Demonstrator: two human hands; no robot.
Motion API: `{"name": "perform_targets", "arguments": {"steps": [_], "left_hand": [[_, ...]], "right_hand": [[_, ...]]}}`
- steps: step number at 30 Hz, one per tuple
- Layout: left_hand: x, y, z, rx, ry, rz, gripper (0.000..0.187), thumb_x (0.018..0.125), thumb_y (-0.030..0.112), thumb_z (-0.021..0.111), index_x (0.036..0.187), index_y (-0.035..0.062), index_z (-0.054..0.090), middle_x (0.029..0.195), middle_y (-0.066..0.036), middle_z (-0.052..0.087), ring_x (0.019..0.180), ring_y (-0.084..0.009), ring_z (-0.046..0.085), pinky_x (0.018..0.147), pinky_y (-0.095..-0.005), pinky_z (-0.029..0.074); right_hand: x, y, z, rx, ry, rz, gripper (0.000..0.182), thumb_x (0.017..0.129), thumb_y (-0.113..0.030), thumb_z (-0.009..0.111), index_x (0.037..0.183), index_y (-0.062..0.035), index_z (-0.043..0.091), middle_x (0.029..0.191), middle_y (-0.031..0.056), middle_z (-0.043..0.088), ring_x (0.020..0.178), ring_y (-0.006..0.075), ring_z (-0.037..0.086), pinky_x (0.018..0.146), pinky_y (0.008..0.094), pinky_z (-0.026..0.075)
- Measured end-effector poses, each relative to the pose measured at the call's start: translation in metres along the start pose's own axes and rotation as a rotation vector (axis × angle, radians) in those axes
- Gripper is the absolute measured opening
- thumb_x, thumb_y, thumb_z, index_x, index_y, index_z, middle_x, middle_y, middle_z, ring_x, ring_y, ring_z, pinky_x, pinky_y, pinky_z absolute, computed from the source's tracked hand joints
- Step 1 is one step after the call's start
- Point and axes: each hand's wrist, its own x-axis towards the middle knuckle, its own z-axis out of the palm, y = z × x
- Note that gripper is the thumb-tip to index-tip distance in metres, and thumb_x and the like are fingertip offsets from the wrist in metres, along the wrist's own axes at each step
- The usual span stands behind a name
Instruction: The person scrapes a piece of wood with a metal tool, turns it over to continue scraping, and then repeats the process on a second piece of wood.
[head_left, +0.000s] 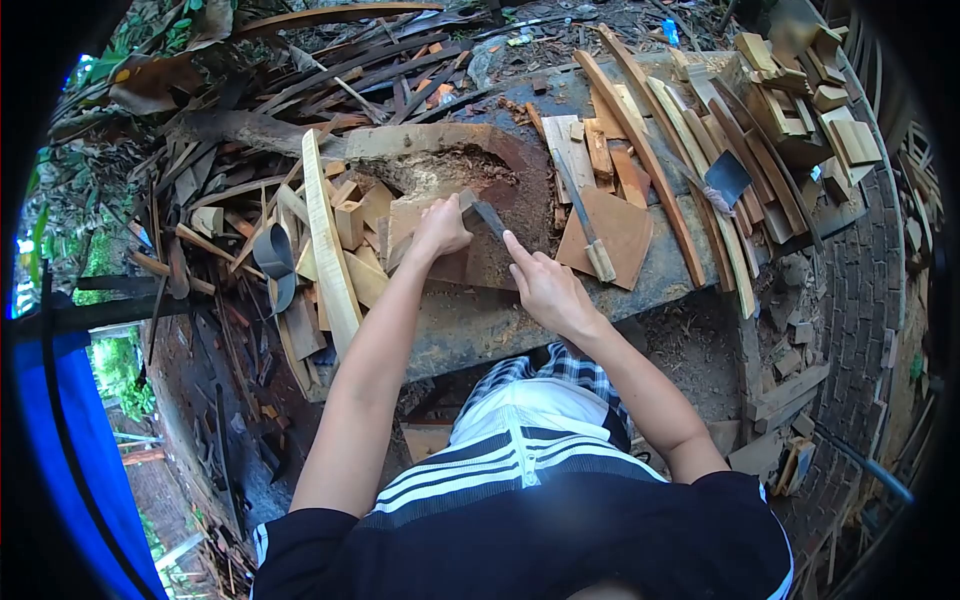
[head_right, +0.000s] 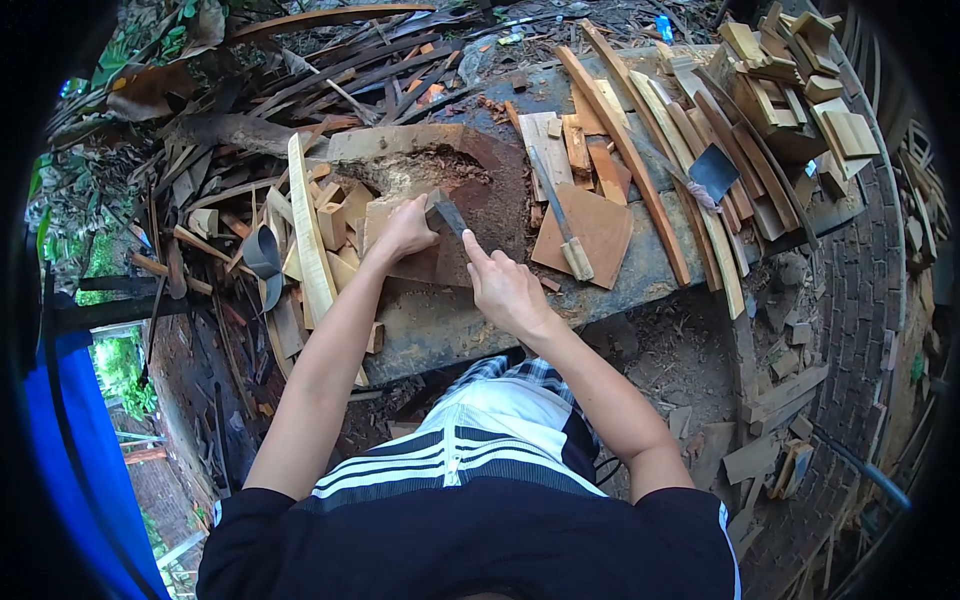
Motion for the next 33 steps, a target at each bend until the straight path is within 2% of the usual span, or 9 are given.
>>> {"name": "perform_targets", "arguments": {"steps": [4,6,7,8,9,13,18,23,33], "left_hand": [[-0.001,0.002,0.003,-0.042,-0.034,-0.047,0.067,0.073,0.015,0.071,0.133,-0.0042,0.048,0.129,-0.029,0.056,0.124,-0.0453,0.052,0.105,-0.0574,0.042],[-0.017,0.016,0.013,-0.006,0.054,-0.108,0.075,0.071,0.015,0.074,0.137,-0.0022,0.043,0.135,-0.027,0.05,0.129,-0.0436,0.048,0.103,-0.0654,0.039],[-0.026,0.025,0.021,0.028,0.139,-0.163,0.084,0.07,0.015,0.076,0.142,-0.0002,0.038,0.141,-0.026,0.045,0.133,-0.0418,0.044,0.1,-0.0734,0.037],[-0.029,0.023,0.045,0.065,0.213,-0.143,0.093,0.071,0.012,0.076,0.15,0.0025,0.027,0.149,-0.024,0.032,0.141,-0.0413,0.031,0.095,-0.0843,0.027],[-0.036,0.031,0.059,0.125,0.284,-0.163,0.1,0.071,0.01,0.078,0.153,0.002,0.022,0.15,-0.026,0.029,0.142,-0.0441,0.027,0.099,-0.083,0.025],[-0.04,0.035,0.083,0.205,0.345,-0.16,0.109,0.068,0.011,0.082,0.154,0.0002,0.016,0.152,-0.026,0.026,0.144,-0.0472,0.023,0.1,-0.0833,0.023],[-0.041,0.036,0.09,0.256,0.357,-0.17,0.107,0.071,0.01,0.08,0.155,-0.0012,0.014,0.153,-0.026,0.022,0.144,-0.0468,0.022,0.098,-0.0839,0.023],[-0.043,0.041,0.085,0.25,0.391,-0.15,0.086,0.085,0.011,0.065,0.154,-0.0028,0.017,0.152,-0.026,0.027,0.144,-0.0464,0.024,0.096,-0.0859,0.021],[-0.04,0.039,0.091,0.349,0.376,-0.192,0.083,0.088,0.014,0.063,0.155,-0.0016,0.017,0.152,-0.025,0.029,0.144,-0.0449,0.025,0.096,-0.0865,0.02]], "right_hand": [[0.0,0.002,0.0,-0.06,0.1,-0.099,0.052,0.101,-0.023,0.046,0.151,-0.0107,0.037,0.086,0.0247,0.063,0.07,0.0412,0.066,0.07,0.051,0.055],[0.0,-0.004,-0.015,0.57,-0.201,0.213,0.053,0.102,-0.022,0.044,0.153,-0.0097,0.034,0.077,0.0174,0.061,0.054,0.0265,0.063,0.053,0.0419,0.055],[0.001,0.001,-0.014,0.817,-0.16,0.272,0.053,0.102,-0.02,0.044,0.153,-0.0092,0.034,0.071,0.009,0.059,0.045,0.0138,0.056,0.04,0.0325,0.049],[0.005,0.008,-0.006,0.836,-0.052,0.268,0.053,0.102,-0.021,0.046,0.152,-0.0078,0.035,0.071,0.0071,0.06,0.046,0.0129,0.057,0.039,0.0317,0.048],[0.015,0.02,0.002,0.852,0.063,0.264,0.053,0.101,-0.021,0.048,0.151,-0.0064,0.036,0.071,0.0052,0.061,0.047,0.012,0.058,0.038,0.0309,0.047],[0.043,0.059,0.028,0.736,0.194,0.268,0.045,0.091,-0.018,0.061,0.131,0.0019,0.051,0.075,0.007,0.063,0.052,0.0132,0.063,0.045,0.03,0.051],[0.055,0.072,0.066,0.428,0.385,0.086,0.022,0.084,-0.01,0.065,0.104,-0.0049,0.056,0.087,0.0133,0.07,0.084,0.035,0.07,0.076,0.0428,0.054],[0.056,0.063,0.068,0.428,0.389,0.1,0.023,0.083,-0.01,0.068,0.103,-0.0058,0.057,0.086,0.0118,0.071,0.081,0.0326,0.071,0.073,0.0423,0.055],[0.064,0.053,0.06,0.317,0.4,0.037,0.023,0.083,-0.009,0.066,0.104,-0.0068,0.057,0.087,0.0141,0.071,0.081,0.0344,0.07,0.07,0.0441,0.055]]}}
